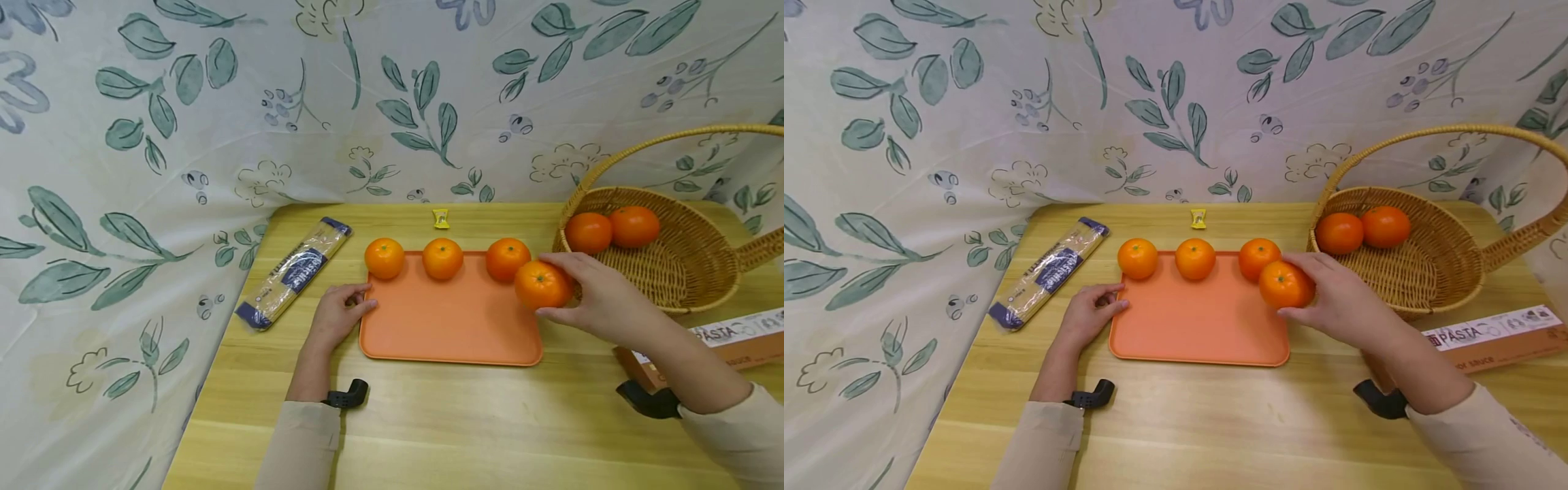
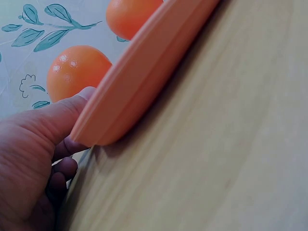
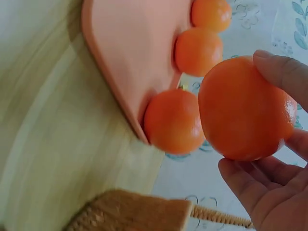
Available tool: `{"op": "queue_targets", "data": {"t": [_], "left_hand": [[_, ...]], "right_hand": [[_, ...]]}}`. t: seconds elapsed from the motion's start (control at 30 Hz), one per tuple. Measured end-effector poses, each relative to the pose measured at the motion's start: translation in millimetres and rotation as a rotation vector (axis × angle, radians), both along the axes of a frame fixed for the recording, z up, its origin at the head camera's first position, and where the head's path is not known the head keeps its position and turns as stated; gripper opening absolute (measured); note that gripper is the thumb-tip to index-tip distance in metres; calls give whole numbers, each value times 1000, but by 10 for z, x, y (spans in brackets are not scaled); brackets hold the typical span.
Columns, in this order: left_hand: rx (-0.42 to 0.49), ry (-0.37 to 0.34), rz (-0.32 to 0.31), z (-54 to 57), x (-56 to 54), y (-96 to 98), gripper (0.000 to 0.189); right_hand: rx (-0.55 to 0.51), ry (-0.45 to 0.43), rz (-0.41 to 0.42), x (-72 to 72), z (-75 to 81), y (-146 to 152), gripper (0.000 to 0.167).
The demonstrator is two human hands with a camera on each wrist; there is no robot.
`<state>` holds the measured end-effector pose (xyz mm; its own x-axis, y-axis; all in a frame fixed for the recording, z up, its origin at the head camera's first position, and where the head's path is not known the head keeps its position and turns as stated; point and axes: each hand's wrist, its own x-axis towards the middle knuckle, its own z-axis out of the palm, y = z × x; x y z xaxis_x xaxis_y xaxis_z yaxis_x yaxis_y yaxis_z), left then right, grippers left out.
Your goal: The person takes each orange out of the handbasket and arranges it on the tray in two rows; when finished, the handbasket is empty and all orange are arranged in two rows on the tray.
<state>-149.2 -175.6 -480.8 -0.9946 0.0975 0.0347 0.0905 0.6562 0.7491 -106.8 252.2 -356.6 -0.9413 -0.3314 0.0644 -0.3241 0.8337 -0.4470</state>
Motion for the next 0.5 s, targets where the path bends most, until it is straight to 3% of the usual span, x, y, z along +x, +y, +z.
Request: {"op": "queue_targets", "data": {"t": [0.27,0.5], "left_hand": [[2,-7,2,10,1,-3,38],[1,-8,7,18,6,-4,38]], "right_hand": [[-119,-113,42,20,-185,-342,84],[-258,-167,52,70,-449,-682,84]]}}
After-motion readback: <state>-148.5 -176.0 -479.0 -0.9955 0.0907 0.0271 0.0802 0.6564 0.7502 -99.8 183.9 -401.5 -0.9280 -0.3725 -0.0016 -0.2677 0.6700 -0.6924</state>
